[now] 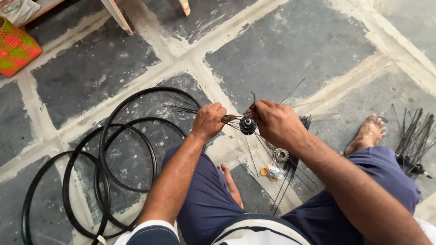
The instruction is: The person sits on the floor and inserts bicycle spokes into the hub of a wheel. They handle the spokes and hub by hand, arranging the spokes in a radial pattern. Bicycle rims and other parts are visible on the floor nearby.
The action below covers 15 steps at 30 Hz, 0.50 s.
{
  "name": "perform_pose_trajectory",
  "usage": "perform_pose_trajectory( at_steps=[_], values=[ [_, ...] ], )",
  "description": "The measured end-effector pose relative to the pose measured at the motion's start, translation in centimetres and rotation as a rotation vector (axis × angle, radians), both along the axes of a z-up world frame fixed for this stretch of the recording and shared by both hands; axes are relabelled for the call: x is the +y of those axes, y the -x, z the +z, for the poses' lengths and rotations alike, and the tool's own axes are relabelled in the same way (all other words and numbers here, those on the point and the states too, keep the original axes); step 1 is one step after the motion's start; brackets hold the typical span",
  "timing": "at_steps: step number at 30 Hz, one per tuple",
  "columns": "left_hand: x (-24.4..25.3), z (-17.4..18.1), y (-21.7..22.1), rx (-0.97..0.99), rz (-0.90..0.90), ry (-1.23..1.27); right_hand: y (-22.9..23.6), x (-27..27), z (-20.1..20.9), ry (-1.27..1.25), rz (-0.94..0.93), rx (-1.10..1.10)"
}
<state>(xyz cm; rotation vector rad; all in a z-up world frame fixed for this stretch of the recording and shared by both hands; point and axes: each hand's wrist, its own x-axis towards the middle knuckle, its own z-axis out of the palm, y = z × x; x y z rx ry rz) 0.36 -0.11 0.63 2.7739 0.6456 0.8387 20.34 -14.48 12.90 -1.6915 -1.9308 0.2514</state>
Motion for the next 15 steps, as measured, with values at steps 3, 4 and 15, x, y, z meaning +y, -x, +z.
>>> perform_pose_trajectory(
  at_steps=[3, 4, 15],
  values=[
    [-0.1, -0.1, 0.1, 0.016, 0.005, 0.002, -0.4, 0.6, -0.3, 0.163, 0.018, -0.107],
    [0.0, 0.0, 0.1, 0.025, 0.004, 0.005, -0.5, 1.1, -0.3, 0.255, -0.001, -0.132],
    [0.1, 0.6, -0.3, 0.045, 0.007, -0.035, -3.2, -0.8, 1.1, -0.06, 0.045, 0.127]
  ],
)
